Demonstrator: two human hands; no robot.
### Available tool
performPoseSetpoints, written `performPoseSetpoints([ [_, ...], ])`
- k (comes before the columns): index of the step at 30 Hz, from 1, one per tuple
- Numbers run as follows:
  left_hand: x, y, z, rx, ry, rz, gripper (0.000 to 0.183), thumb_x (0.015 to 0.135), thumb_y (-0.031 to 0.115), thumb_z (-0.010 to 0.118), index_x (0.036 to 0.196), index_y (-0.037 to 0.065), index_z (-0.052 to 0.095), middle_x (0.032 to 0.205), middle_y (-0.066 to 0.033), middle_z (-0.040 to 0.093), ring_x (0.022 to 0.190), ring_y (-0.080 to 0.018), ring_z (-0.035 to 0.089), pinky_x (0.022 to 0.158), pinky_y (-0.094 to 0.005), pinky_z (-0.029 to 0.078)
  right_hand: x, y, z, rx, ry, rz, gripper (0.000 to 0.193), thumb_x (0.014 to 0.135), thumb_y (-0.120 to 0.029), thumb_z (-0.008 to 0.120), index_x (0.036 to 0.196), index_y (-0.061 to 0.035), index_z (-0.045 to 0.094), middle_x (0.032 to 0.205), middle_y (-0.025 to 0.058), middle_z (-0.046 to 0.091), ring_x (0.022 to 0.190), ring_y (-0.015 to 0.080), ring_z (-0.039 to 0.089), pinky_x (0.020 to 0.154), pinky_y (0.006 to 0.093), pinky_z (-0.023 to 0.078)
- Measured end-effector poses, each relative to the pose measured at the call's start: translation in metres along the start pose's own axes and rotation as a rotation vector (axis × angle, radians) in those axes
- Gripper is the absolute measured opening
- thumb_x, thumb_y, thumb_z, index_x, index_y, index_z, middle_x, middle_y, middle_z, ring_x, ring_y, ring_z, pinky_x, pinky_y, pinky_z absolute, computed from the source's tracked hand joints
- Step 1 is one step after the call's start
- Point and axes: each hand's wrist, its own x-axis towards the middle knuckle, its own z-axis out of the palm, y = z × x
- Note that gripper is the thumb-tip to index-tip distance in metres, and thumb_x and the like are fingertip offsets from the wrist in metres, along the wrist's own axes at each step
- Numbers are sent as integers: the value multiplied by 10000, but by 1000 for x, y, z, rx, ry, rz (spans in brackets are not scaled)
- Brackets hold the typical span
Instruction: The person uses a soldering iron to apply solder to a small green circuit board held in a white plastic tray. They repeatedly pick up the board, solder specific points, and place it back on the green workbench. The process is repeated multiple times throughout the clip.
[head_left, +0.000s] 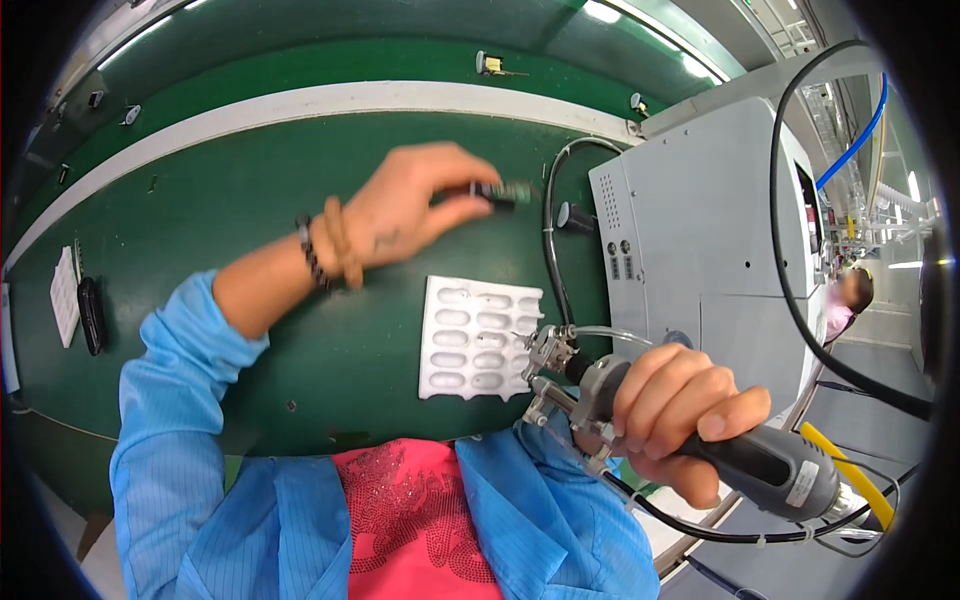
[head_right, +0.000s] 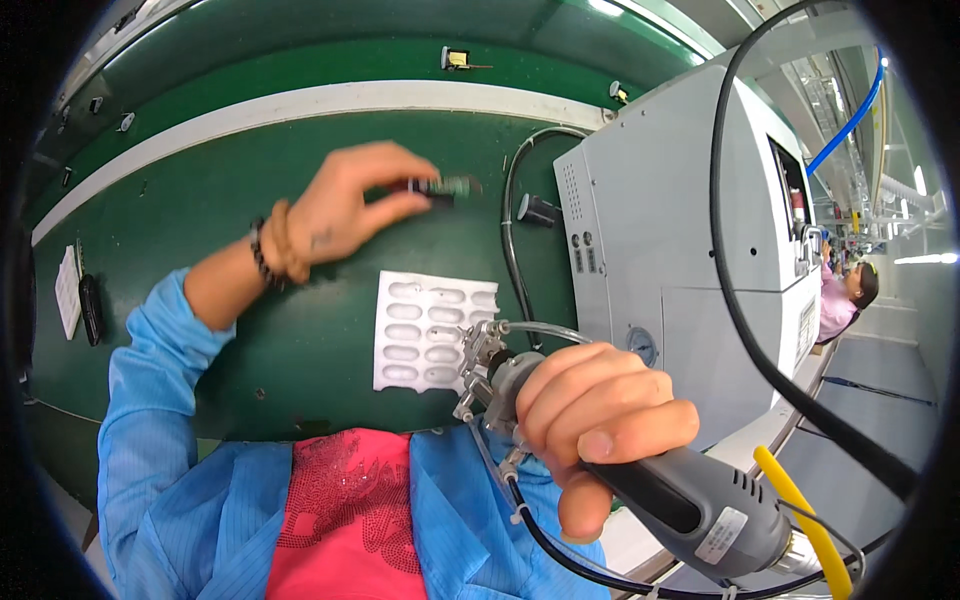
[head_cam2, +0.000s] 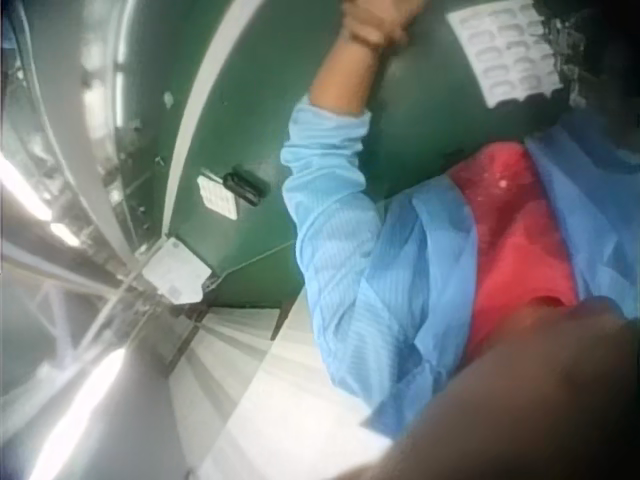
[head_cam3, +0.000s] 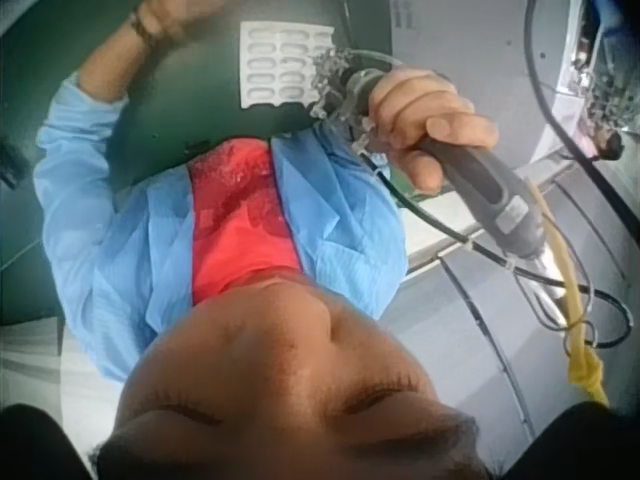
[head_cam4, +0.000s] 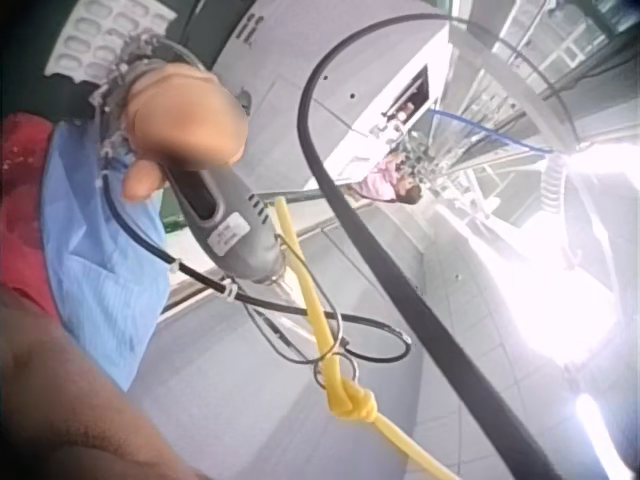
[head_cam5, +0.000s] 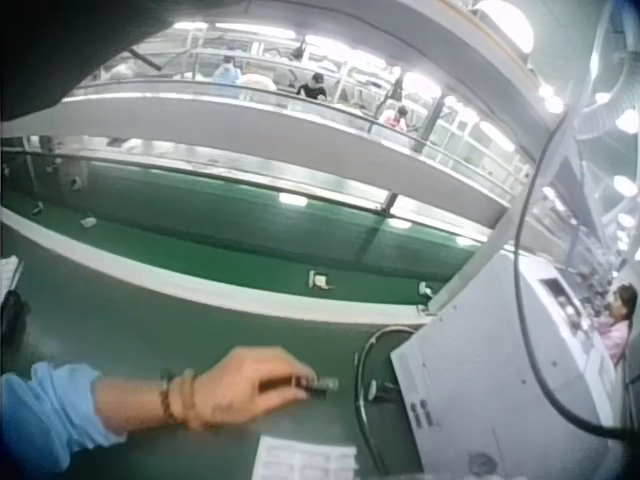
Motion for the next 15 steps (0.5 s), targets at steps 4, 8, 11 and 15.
performPoseSetpoints([
  [4,-41,25,33,-74,-41,28,245,832,119,734,1049,22,680,955,-150,680,879,-349,648,761,-411,529,-2,-2,1,7,1,-51,443,875,-323,766,951,-26,447,617,31,535,443,149,534,397,277,460],
  [8,-62,21,48,27,-60,45,255,805,100,751,1046,34,697,971,-123,693,892,-312,656,778,-391,525,-4,0,1,17,10,-84,448,877,-323,763,961,-18,447,622,32,534,444,146,533,391,271,452],
  [11,-76,20,50,62,-47,54,274,781,85,767,1045,43,704,967,-109,696,885,-291,656,776,-378,521,-4,-1,0,7,7,-77,454,874,-323,765,972,-13,448,623,34,540,443,149,533,390,273,450],
  [15,-100,31,37,117,-28,1,300,757,76,782,1042,39,696,945,-97,693,876,-276,654,770,-376,514,-1,4,1,20,-19,-38,471,865,-331,770,987,-8,449,624,38,549,440,155,536,392,275,450],
])
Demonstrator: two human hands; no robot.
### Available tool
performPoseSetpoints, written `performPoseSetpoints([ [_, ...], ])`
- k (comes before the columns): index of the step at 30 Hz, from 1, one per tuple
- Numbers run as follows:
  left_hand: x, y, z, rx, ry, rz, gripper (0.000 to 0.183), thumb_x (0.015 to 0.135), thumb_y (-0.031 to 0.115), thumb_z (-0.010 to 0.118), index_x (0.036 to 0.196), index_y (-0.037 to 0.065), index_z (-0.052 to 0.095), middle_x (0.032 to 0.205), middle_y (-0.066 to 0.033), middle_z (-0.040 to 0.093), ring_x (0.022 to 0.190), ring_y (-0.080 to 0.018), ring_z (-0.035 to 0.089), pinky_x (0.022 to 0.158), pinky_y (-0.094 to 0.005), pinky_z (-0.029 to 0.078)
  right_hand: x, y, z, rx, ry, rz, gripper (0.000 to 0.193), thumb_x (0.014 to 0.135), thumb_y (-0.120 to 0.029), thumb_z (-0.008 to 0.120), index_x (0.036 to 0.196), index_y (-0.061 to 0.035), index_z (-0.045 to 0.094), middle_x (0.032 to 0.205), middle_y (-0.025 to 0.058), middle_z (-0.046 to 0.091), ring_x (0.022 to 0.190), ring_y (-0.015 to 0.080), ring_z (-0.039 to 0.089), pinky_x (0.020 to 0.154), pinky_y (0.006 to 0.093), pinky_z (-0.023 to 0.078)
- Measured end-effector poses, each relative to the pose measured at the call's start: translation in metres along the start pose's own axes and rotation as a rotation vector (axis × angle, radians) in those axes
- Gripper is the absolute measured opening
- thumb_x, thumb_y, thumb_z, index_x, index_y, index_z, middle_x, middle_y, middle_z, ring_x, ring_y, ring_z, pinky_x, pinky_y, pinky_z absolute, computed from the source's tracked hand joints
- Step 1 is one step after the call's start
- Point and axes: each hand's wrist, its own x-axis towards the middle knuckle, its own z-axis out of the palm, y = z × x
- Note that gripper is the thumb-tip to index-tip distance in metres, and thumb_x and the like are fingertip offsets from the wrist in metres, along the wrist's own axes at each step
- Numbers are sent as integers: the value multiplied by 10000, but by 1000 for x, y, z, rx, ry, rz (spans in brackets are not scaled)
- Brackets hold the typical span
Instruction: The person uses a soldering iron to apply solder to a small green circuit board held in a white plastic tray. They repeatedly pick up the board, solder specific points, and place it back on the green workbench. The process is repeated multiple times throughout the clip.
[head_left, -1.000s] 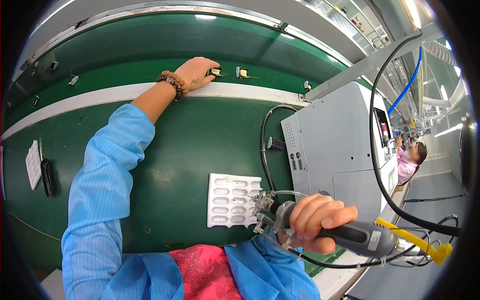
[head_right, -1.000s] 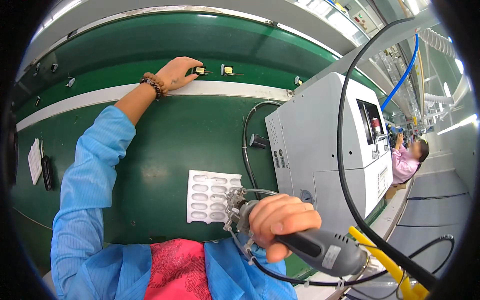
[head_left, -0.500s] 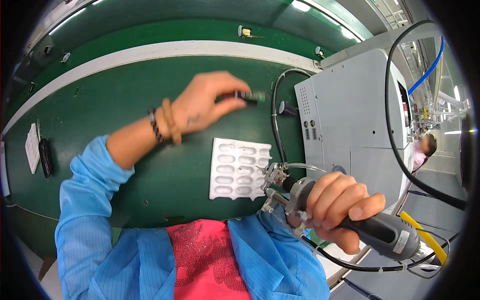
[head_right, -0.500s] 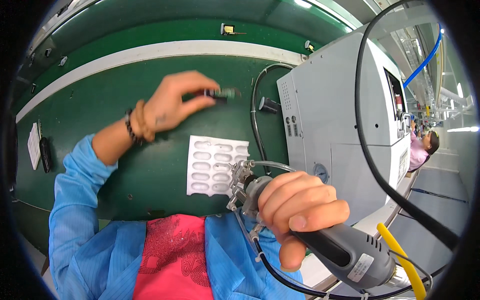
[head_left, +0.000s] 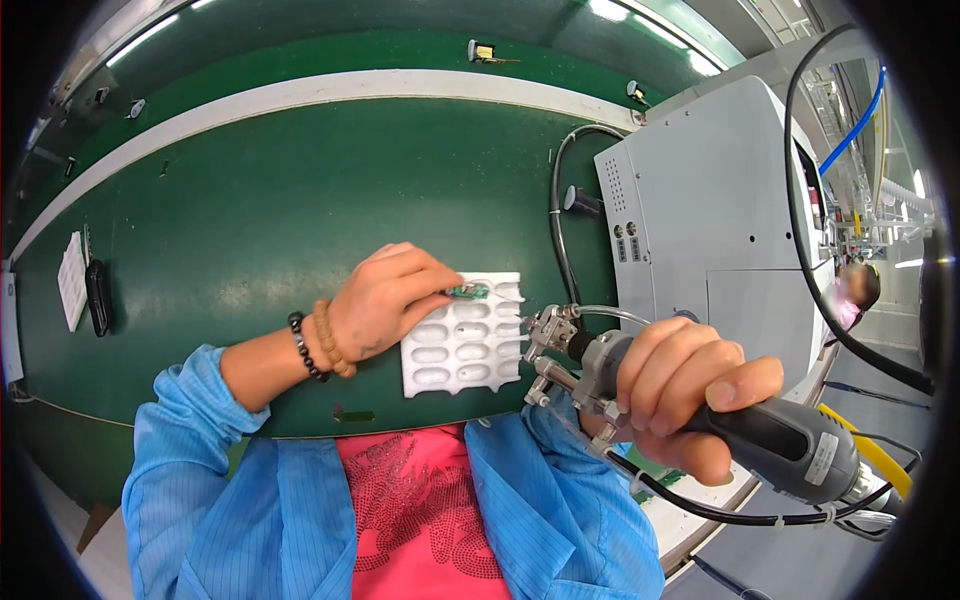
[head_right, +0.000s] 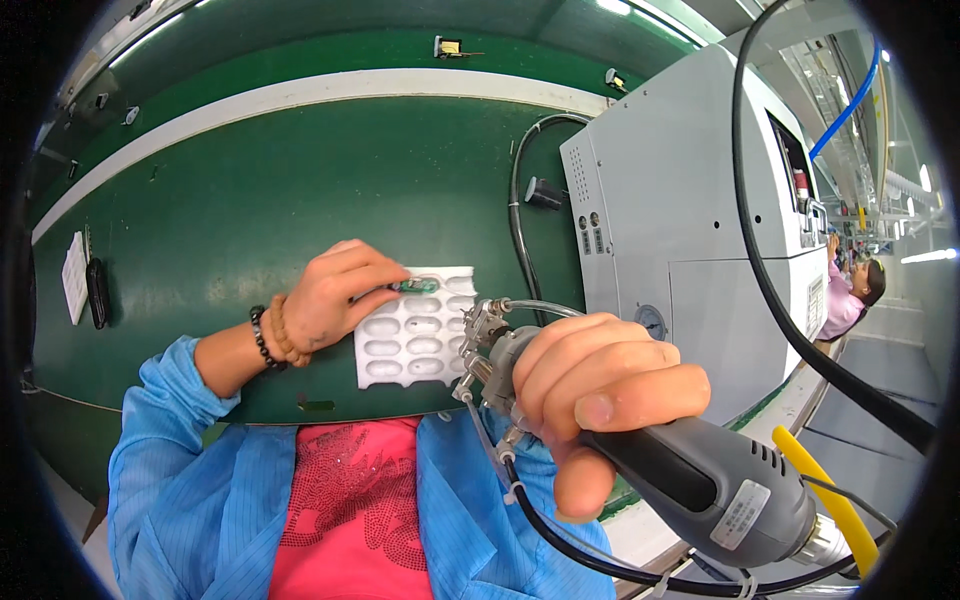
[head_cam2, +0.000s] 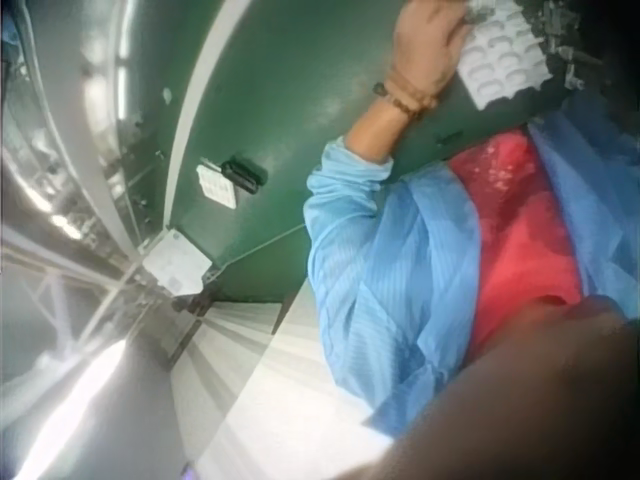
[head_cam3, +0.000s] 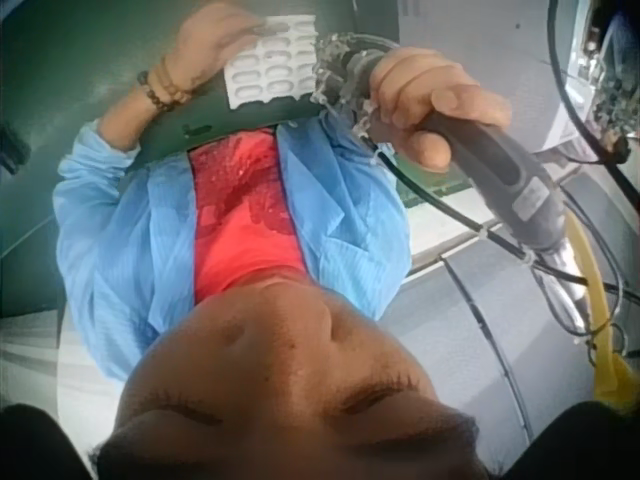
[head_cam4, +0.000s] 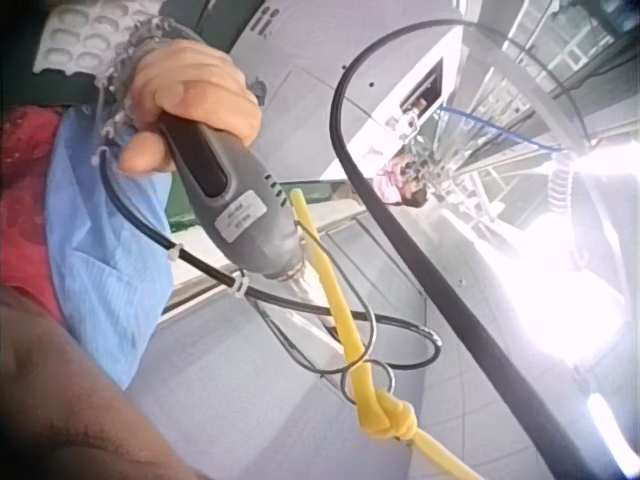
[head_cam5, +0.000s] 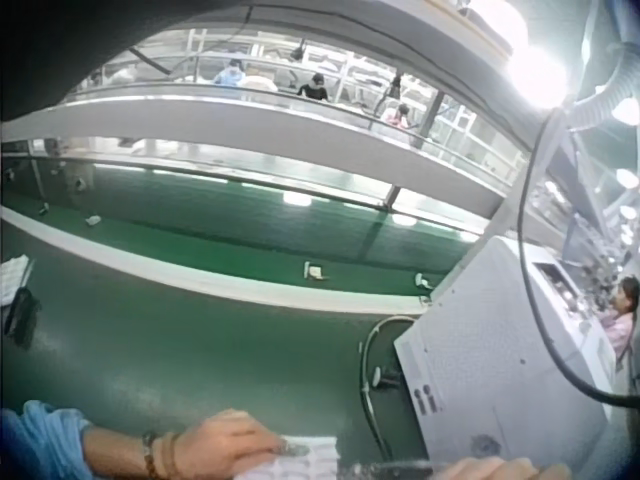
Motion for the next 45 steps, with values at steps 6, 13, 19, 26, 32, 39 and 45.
performPoseSetpoints([
  [6,-19,12,0,28,97,-122,355,710,101,823,1030,32,686,918,-87,697,910,-267,657,803,-379,502,9,14,15,17,-20,104,487,859,-352,766,1019,-21,446,627,35,551,443,160,539,410,292,456],
  [13,-21,2,7,-41,165,-115,288,684,109,845,933,46,714,962,-67,709,944,-260,654,824,-382,494,15,33,30,-39,-93,125,491,929,-464,652,1103,-54,445,681,6,535,501,99,522,434,228,461],
  [19,-21,0,9,-65,154,-131,289,672,95,841,926,44,715,970,-61,708,953,-258,647,824,-381,493,13,47,42,-59,-77,143,509,920,-492,653,1108,-64,451,691,2,532,506,97,526,435,218,456],
  [26,-22,-1,9,-56,151,-143,297,662,73,826,933,43,708,965,-61,702,949,-261,639,828,-381,489,11,54,42,-45,-101,160,506,920,-490,654,1109,-69,447,690,-1,538,506,101,533,431,221,448],
  [32,-19,0,8,-60,126,-139,305,657,69,820,937,39,705,946,-67,696,926,-259,636,825,-381,490,19,57,42,-49,-161,210,448,916,-424,686,1050,-88,422,681,-8,533,506,97,530,437,220,446],
  [39,-21,2,5,-77,130,-147,299,673,76,814,948,36,704,940,-69,693,905,-257,636,816,-381,494,25,61,44,-28,-154,289,412,926,-389,684,1016,-95,410,668,-20,525,498,86,502,437,226,418],
  [45,-22,0,8,-73,143,-118,277,712,100,815,957,35,706,958,-82,690,916,-267,637,818,-385,502,22,30,26,122,6,128,427,866,-300,777,977,-54,447,652,40,543,476,146,531,413,276,440],
])
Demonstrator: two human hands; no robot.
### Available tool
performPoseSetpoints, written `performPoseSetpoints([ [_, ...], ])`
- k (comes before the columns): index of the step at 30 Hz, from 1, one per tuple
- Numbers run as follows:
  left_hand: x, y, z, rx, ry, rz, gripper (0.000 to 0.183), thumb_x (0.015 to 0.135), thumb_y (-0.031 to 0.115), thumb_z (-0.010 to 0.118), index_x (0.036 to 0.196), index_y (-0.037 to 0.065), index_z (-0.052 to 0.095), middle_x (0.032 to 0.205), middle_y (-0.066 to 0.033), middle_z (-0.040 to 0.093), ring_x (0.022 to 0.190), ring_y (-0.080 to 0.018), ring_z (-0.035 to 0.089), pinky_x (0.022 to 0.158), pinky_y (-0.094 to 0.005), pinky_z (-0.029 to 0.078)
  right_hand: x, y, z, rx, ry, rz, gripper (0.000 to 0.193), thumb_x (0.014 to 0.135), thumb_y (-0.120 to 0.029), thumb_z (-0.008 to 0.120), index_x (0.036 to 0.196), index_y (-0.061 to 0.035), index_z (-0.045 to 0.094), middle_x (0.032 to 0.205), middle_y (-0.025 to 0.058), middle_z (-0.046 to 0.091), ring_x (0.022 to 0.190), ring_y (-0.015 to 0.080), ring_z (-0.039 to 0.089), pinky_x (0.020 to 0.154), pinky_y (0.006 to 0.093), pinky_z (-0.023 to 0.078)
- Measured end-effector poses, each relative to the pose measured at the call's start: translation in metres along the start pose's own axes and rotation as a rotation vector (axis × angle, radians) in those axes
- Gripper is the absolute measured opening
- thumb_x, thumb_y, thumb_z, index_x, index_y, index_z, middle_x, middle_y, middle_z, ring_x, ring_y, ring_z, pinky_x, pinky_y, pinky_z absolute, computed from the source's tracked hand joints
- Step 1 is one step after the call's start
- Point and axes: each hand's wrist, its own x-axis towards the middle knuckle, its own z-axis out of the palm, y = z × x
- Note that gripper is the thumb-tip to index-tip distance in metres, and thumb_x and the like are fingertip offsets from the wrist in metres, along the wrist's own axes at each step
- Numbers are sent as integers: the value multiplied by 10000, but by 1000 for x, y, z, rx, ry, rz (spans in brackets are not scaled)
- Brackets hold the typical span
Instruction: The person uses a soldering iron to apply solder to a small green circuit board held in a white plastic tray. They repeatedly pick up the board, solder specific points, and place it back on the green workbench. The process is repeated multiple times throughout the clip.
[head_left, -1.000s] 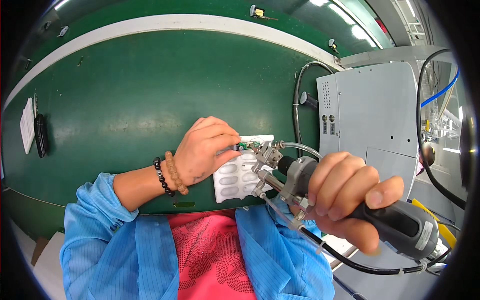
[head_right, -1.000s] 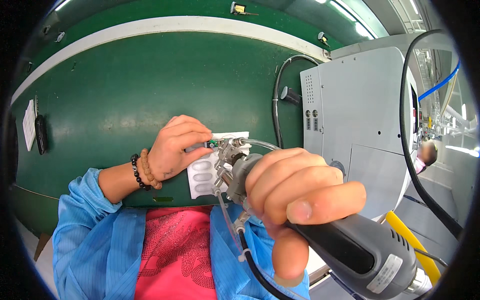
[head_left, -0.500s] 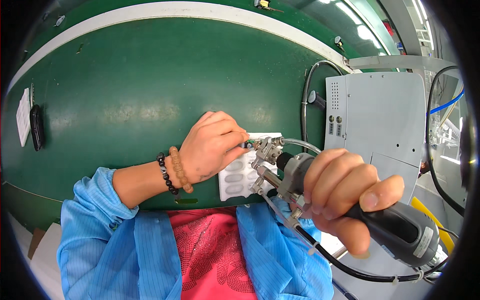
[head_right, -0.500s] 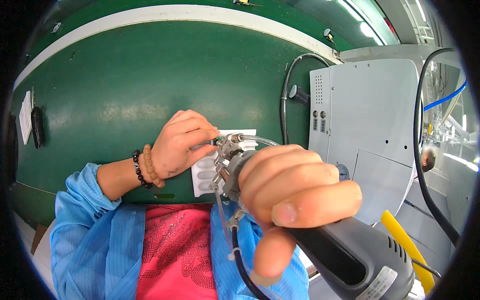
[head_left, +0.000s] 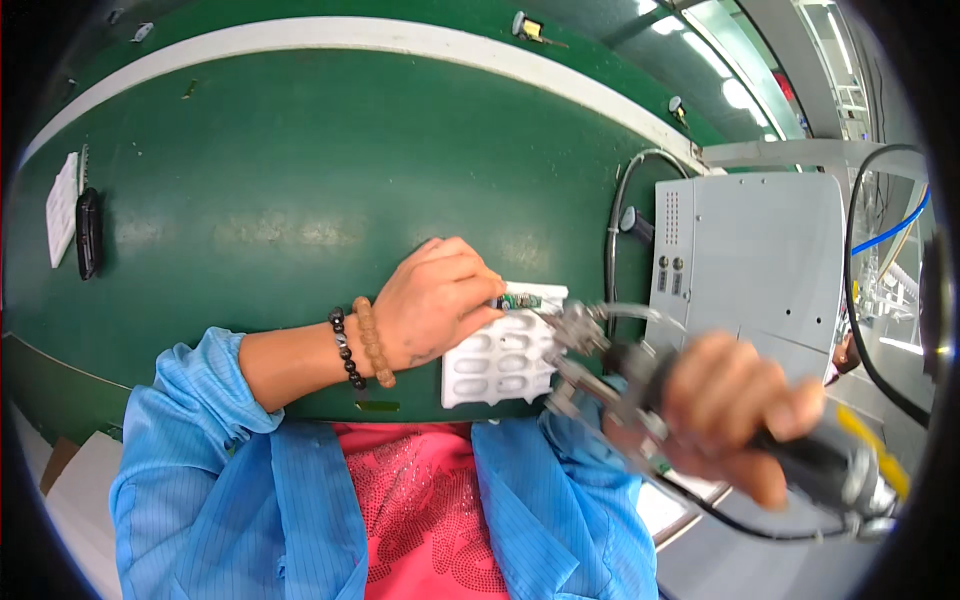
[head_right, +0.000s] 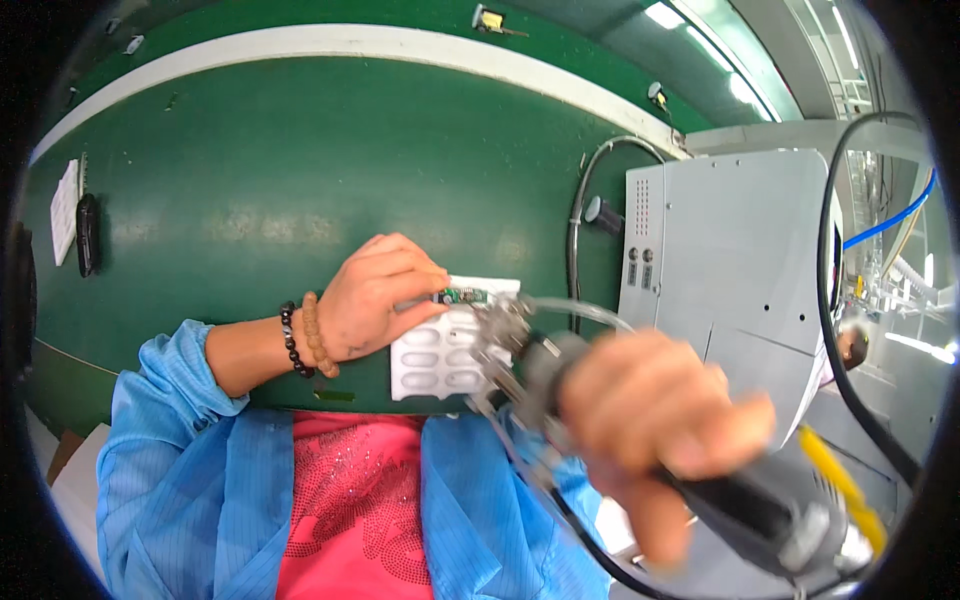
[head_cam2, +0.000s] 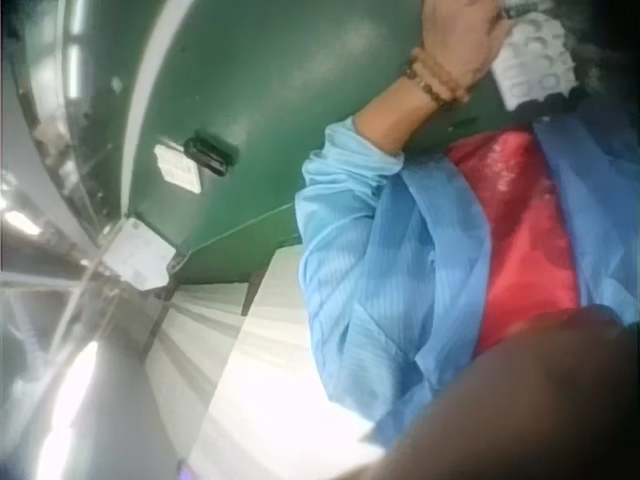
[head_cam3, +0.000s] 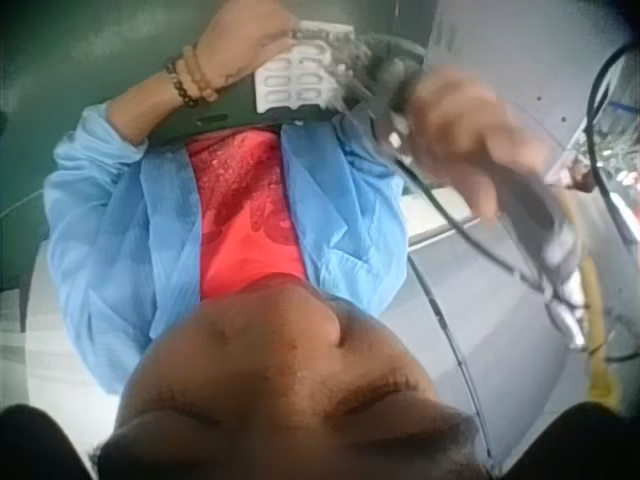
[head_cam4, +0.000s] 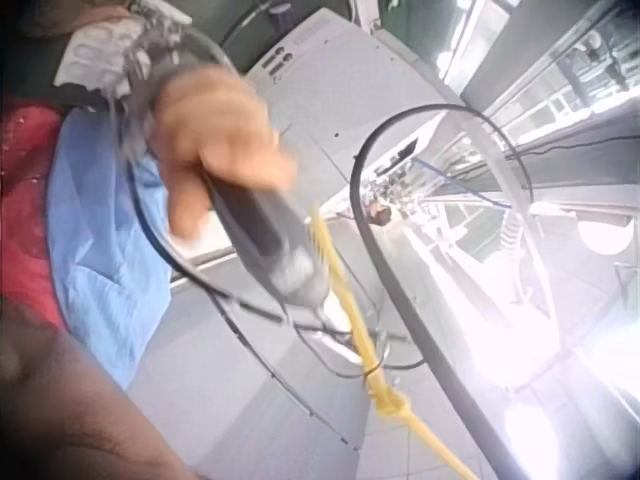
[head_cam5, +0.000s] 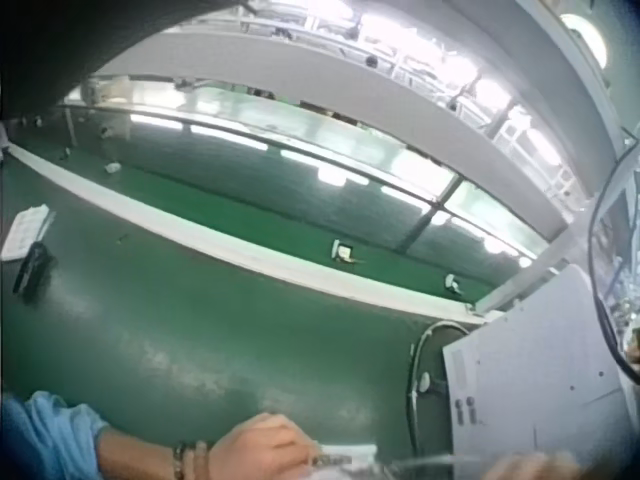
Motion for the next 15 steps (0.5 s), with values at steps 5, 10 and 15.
performPoseSetpoints([
  [5,1,0,-2,-23,27,2,254,752,135,807,968,33,721,1043,-103,680,975,-289,624,828,-375,508,-10,-50,-6,-91,98,-81,375,898,-314,737,997,-42,498,610,-6,519,470,82,511,422,204,452],
  [10,23,20,-45,-16,20,-86,261,752,111,823,983,32,732,985,-99,684,898,-259,631,787,-356,513,-18,-39,-8,-195,139,-158,395,910,-332,718,1005,-46,464,619,5,536,459,87,524,412,198,468],
  [15,74,-11,-104,64,67,-357,243,809,180,791,964,3,733,892,-137,698,780,-233,653,743,-326,513,-21,-40,-18,-198,89,-111,406,897,-321,734,977,-50,443,598,7,534,454,95,529,388,207,473],
])
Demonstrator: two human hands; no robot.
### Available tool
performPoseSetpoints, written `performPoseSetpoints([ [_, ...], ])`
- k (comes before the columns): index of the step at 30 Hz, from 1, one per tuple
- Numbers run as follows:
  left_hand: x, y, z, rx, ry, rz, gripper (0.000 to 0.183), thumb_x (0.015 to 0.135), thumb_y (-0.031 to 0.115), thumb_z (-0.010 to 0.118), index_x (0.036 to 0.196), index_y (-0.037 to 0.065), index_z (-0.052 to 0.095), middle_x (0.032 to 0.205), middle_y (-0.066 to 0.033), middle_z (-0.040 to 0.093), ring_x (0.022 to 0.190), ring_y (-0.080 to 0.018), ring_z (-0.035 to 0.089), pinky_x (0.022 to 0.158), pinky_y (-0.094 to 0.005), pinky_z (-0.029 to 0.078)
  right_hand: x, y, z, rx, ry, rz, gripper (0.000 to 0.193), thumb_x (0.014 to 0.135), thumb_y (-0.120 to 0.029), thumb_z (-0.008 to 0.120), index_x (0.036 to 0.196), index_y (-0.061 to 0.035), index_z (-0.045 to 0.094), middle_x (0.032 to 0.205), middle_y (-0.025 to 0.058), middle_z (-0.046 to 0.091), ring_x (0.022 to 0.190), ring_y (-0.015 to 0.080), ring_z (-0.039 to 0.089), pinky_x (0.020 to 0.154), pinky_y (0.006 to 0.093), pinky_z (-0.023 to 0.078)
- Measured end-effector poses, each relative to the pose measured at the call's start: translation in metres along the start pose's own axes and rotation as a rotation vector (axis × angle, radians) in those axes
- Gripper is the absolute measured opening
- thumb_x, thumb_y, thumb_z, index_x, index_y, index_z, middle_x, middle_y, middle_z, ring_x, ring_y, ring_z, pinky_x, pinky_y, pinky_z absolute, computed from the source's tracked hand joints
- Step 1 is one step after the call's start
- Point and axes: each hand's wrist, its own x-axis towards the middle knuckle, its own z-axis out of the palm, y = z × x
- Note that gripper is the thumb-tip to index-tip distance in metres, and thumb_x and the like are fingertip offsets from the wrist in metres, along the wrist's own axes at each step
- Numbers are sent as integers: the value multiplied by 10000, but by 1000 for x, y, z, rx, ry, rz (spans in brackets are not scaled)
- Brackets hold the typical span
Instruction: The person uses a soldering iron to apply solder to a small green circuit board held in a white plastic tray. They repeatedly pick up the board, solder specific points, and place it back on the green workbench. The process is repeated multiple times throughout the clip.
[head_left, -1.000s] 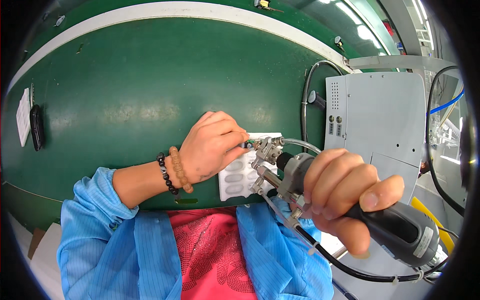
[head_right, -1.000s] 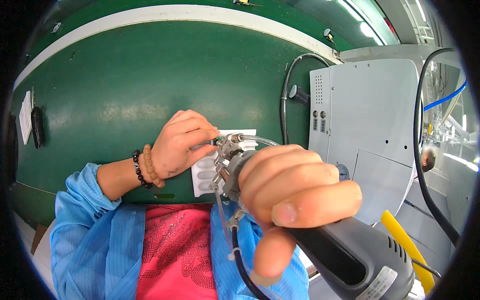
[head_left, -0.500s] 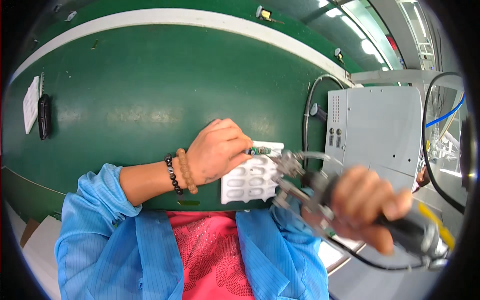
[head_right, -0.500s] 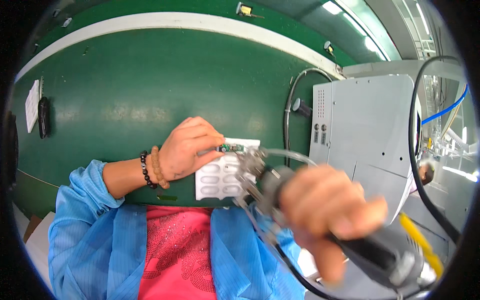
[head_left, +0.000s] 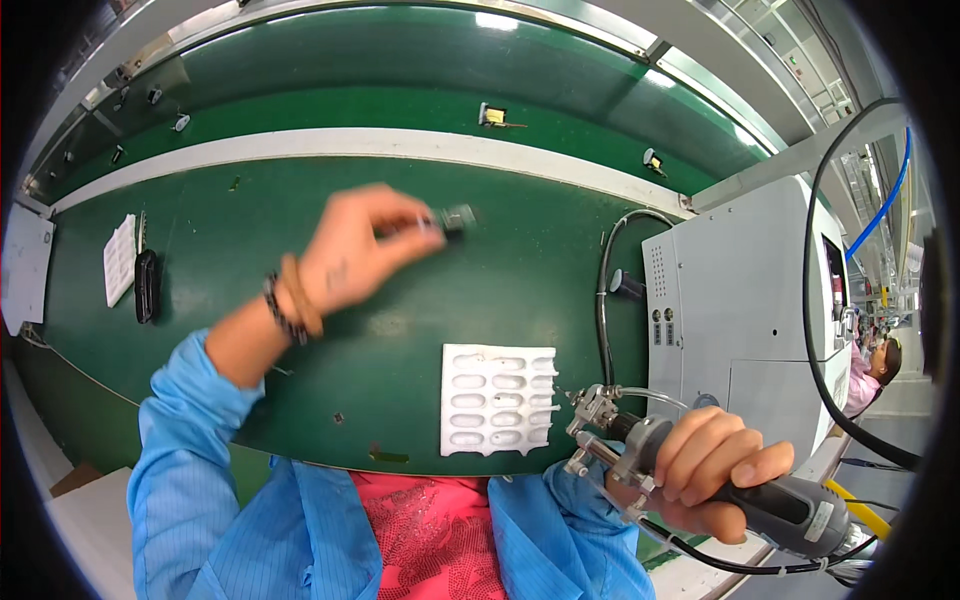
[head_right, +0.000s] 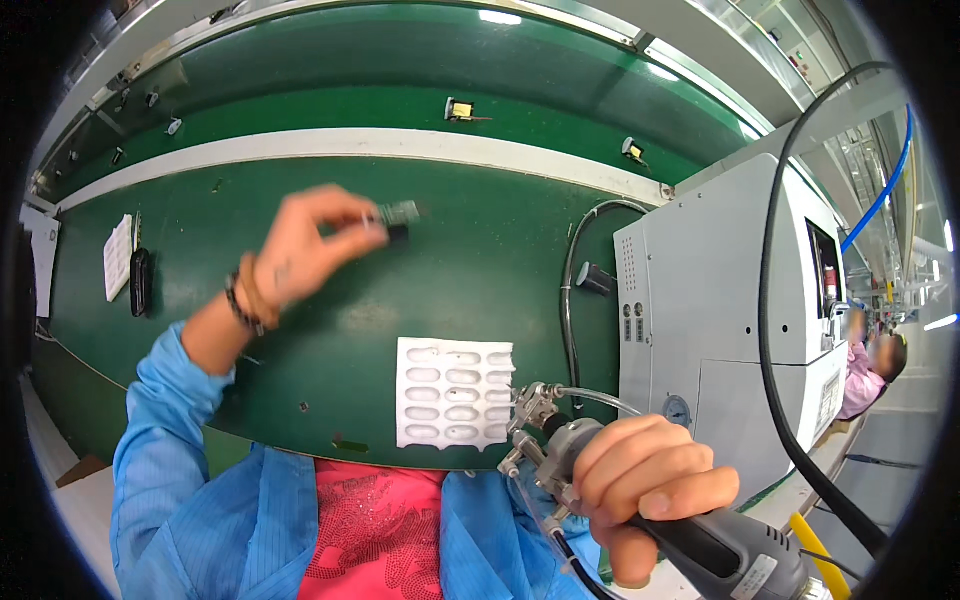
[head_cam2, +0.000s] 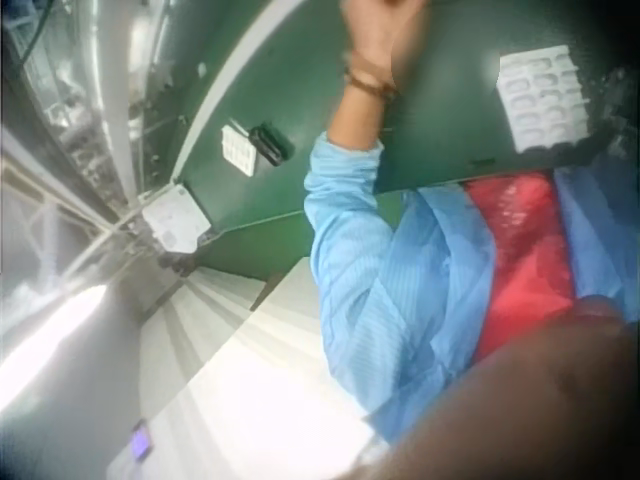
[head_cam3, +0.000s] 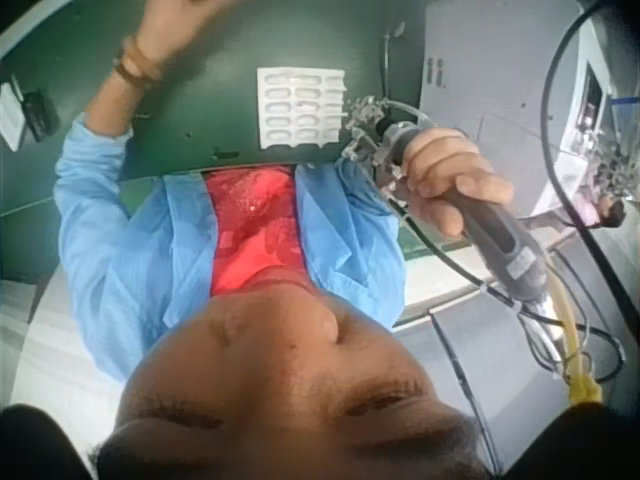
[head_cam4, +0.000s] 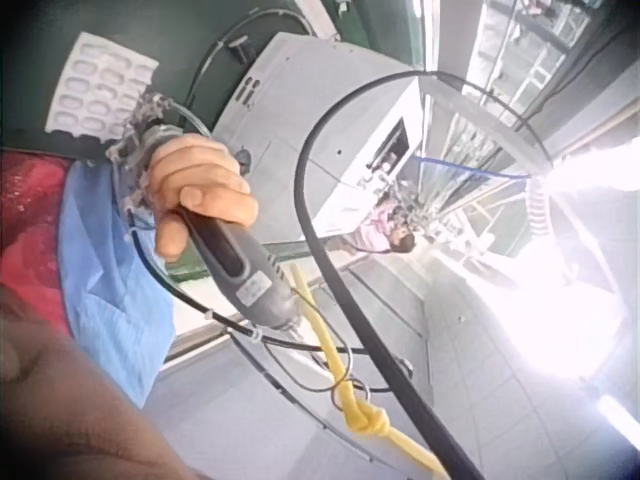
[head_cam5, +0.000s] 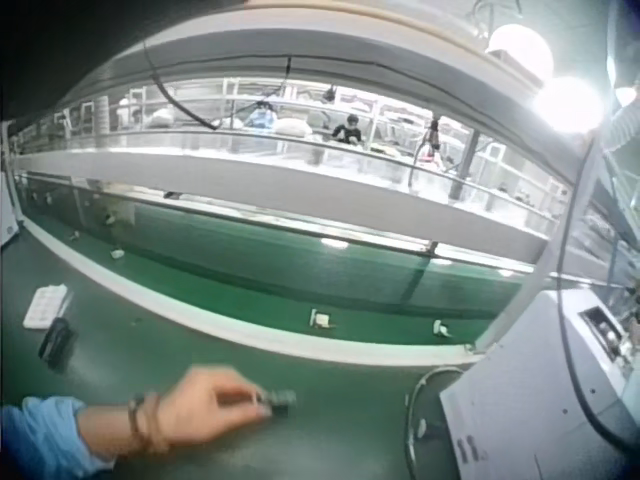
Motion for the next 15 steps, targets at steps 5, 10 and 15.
performPoseSetpoints([
  [5,111,-83,-54,805,471,161,324,880,241,702,1129,35,682,1141,-167,673,1026,-330,629,913,-403,496,2,5,-2,60,-42,-19,414,890,-303,750,959,-47,431,594,17,542,440,106,534,389,222,482],
  [10,156,-96,2,571,104,364,384,865,144,675,1232,49,619,1234,-172,637,1171,-355,572,1033,-427,449,-1,8,-3,17,26,-37,398,890,-261,754,940,-44,424,593,26,538,437,116,535,391,232,478],
  [15,190,-111,17,548,15,358,384,853,129,700,1224,60,632,1237,-144,644,1161,-336,583,1023,-411,465,-1,13,-3,0,68,-66,396,888,-258,756,927,-43,425,598,33,542,429,119,529,387,235,475],
])
